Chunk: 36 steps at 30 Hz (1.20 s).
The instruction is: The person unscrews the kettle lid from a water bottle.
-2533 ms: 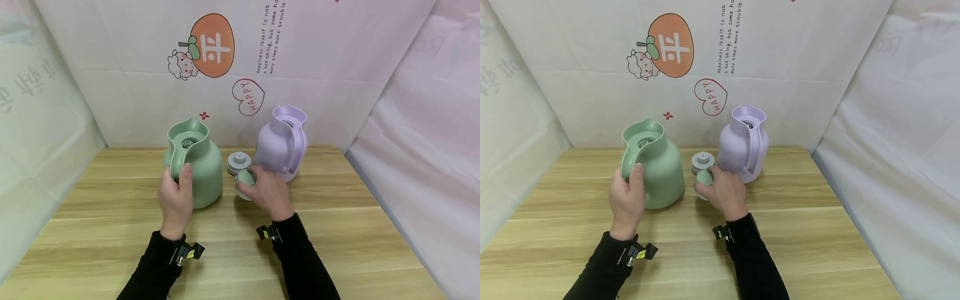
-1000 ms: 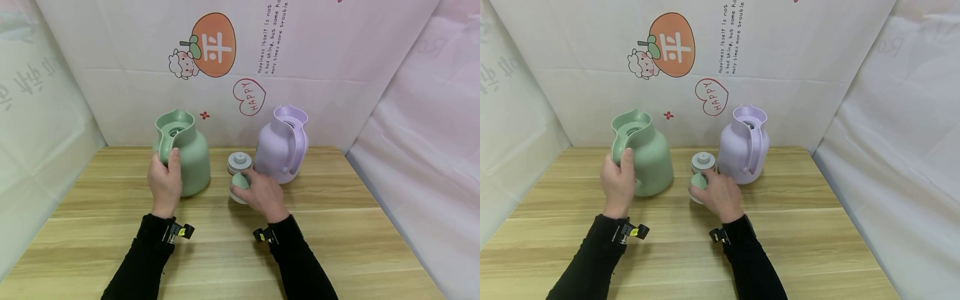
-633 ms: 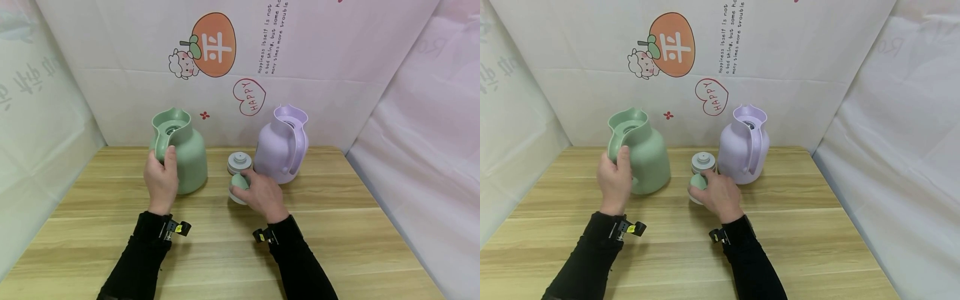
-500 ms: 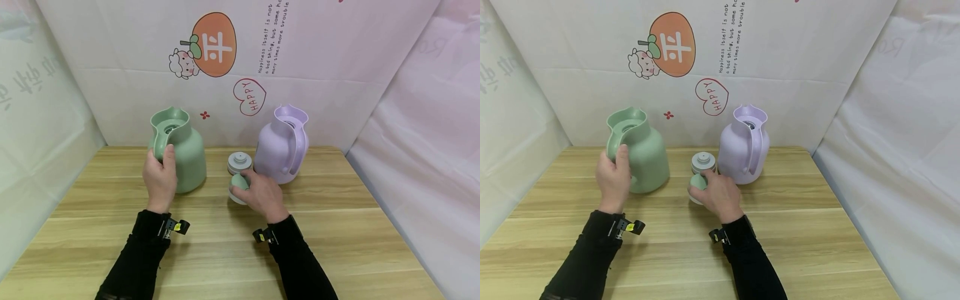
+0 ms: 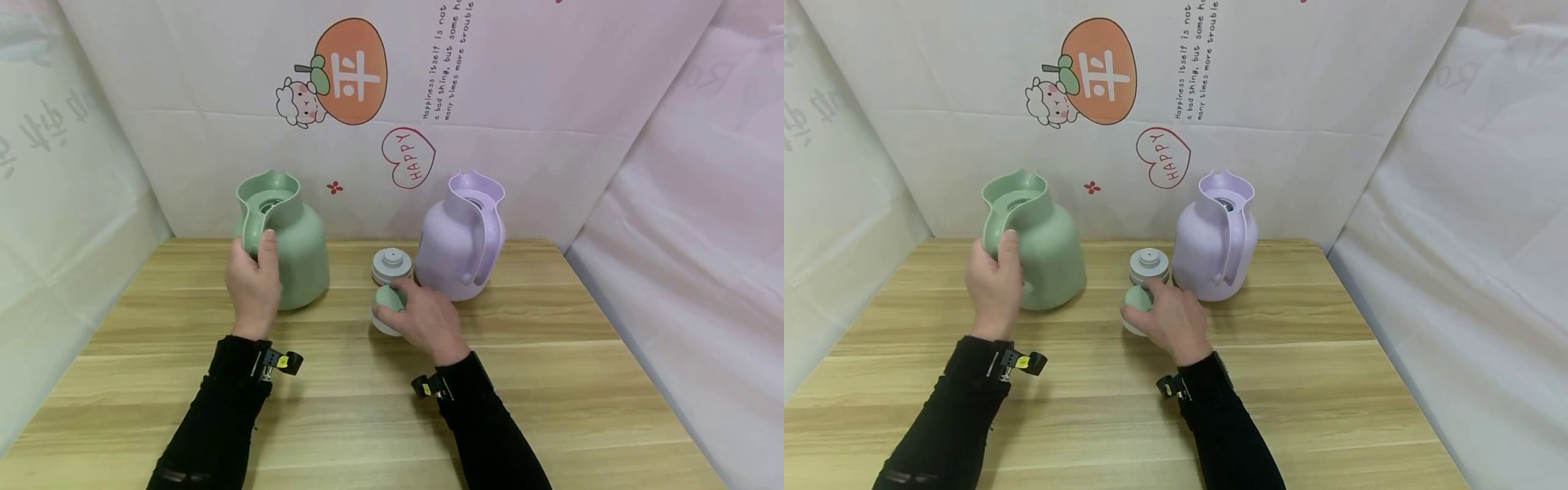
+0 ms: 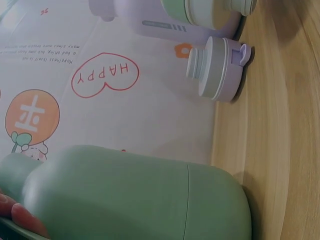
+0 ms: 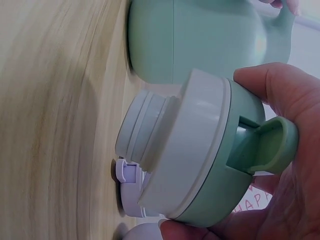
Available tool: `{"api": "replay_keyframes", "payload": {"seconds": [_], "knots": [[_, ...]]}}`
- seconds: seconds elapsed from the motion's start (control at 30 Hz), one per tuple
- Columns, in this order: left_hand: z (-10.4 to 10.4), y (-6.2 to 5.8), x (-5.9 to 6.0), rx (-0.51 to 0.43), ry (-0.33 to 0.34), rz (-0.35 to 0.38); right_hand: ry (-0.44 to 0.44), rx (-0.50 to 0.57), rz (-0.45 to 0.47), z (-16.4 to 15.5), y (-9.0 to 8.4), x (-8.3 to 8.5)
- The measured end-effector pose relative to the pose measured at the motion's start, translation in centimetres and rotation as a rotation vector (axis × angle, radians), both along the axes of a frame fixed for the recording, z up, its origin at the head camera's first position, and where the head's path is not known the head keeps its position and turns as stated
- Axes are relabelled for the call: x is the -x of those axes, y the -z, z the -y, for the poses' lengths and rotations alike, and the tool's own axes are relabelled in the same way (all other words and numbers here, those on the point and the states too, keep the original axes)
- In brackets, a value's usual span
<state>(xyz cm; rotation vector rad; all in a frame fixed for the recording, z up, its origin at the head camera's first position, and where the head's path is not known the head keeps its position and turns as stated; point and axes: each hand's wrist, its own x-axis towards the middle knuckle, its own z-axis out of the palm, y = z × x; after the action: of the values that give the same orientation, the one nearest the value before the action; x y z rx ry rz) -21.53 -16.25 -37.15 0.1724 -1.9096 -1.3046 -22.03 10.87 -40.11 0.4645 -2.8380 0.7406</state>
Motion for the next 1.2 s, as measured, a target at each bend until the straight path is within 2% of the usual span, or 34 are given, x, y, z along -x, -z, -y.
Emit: {"api": "replay_keyframes", "payload": {"seconds": [0.43, 0.63, 0.93, 1.2], "knots": [[0.9, 0.1, 0.3, -0.002, 0.012, 0.013, 0.0, 0.024, 0.055, 0.6, 0.1, -0.2], [1.0, 0.0, 0.2, -0.003, 0.013, 0.023, -0.02, 0.075, 0.099, 0.9, 0.5, 0.0], [0.9, -0.1, 0.0, -0.01, 0.017, 0.028, -0.042, 0.281, 0.236, 1.7, 1.2, 0.5], [0.8, -0.2, 0.0, -0.018, 0.021, 0.045, -0.05, 0.502, 0.427, 2.8, 1.3, 1.2]]}}
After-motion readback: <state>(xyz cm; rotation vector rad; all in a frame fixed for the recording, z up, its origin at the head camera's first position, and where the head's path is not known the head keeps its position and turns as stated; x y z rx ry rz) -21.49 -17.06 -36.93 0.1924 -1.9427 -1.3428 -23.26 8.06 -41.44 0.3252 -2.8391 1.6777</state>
